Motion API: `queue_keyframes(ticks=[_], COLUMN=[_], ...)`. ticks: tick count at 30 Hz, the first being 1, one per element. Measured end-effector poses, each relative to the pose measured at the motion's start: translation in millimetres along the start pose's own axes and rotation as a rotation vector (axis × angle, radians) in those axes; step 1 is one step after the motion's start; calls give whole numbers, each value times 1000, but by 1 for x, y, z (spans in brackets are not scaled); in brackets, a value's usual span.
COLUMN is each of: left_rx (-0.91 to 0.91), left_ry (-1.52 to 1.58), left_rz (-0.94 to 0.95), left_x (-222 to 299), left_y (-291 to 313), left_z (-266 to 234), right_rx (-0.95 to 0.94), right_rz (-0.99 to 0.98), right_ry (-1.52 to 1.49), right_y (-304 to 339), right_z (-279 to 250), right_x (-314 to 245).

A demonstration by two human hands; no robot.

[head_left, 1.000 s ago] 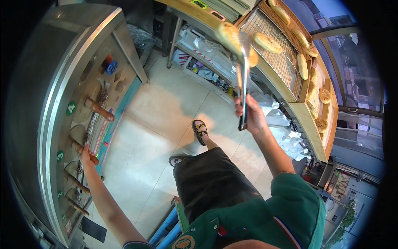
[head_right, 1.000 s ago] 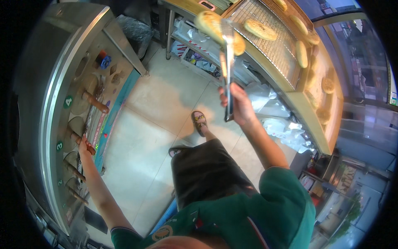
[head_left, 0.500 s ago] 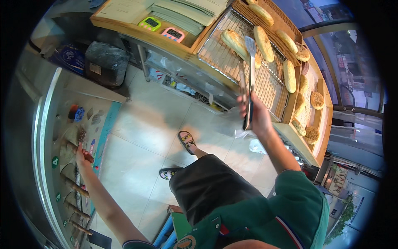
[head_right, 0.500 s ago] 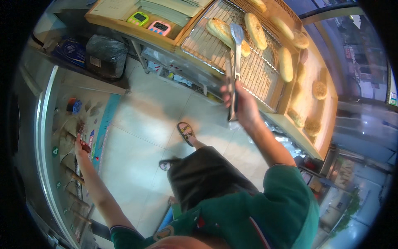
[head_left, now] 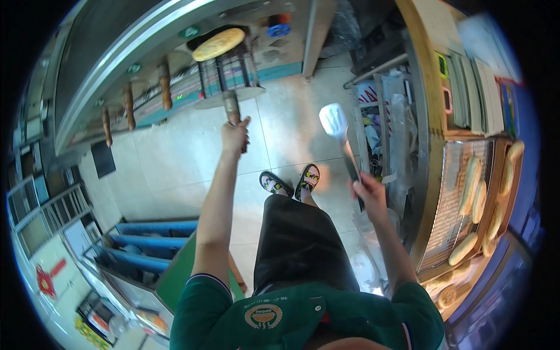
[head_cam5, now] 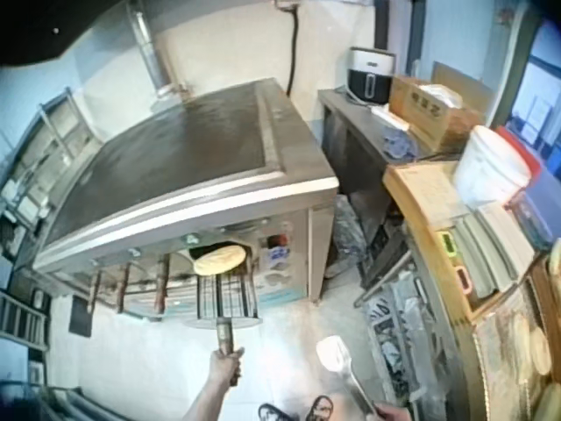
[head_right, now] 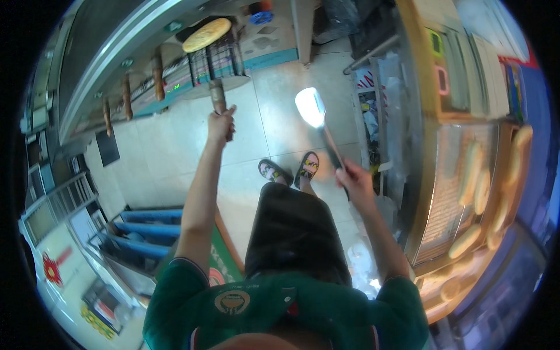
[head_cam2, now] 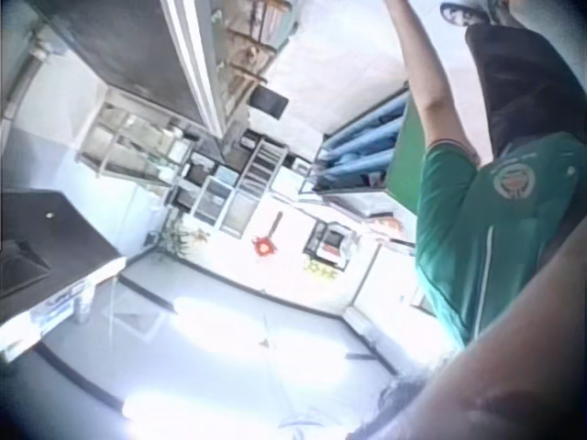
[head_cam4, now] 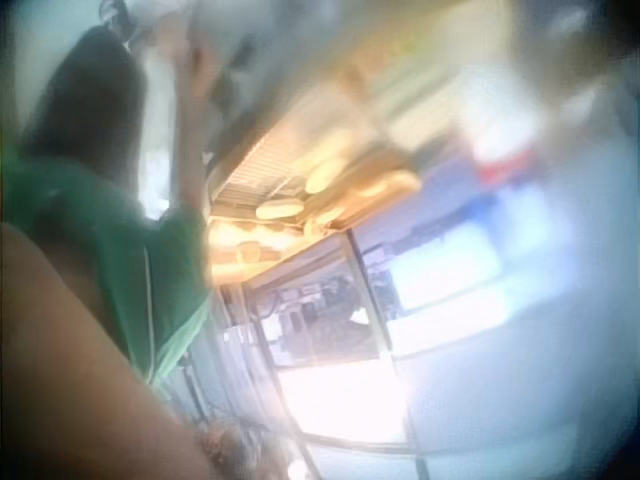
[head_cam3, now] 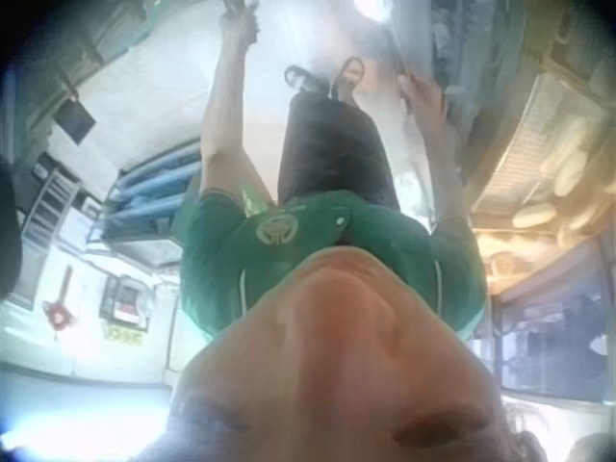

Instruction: The person uses tongs to transfer freshly baked bread rolls from a vertical rotating rack onto a wooden tray. They then use the tongs to arrange the rolls neatly on the tray.

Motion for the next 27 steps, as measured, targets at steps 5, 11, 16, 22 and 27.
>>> queue_keyframes(ticks=[5,11,16,22,27], left_rx=[28,-20,3,41,29], left_ry=[23,16,13,25,3], left_rz=[-62,-204,-243,-125,-139], left_x=[-64,-112,-153,-211,-189], left_y=[94,172,211,216,215], left_z=[-12,-20,-21,-15,-19], right_rx=[-274,-600,-439,-390,-353], right_rz=[105,368,373,208,43], right_ry=[98,129,-60,-67,-122], right_y=[-64,-101,-103,-109,-99], right_z=[31,105,170,183,145], right_x=[-21,17,21,32,43])
Point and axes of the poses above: each hand's wrist, its own y-axis away from the middle knuckle, its own z-axis out of the palm, x = y × z, the point moved 3 cm from there along -y, towards the middle knuckle, and after that the axes turned 7 degrees about x, right-handed, at the moved point
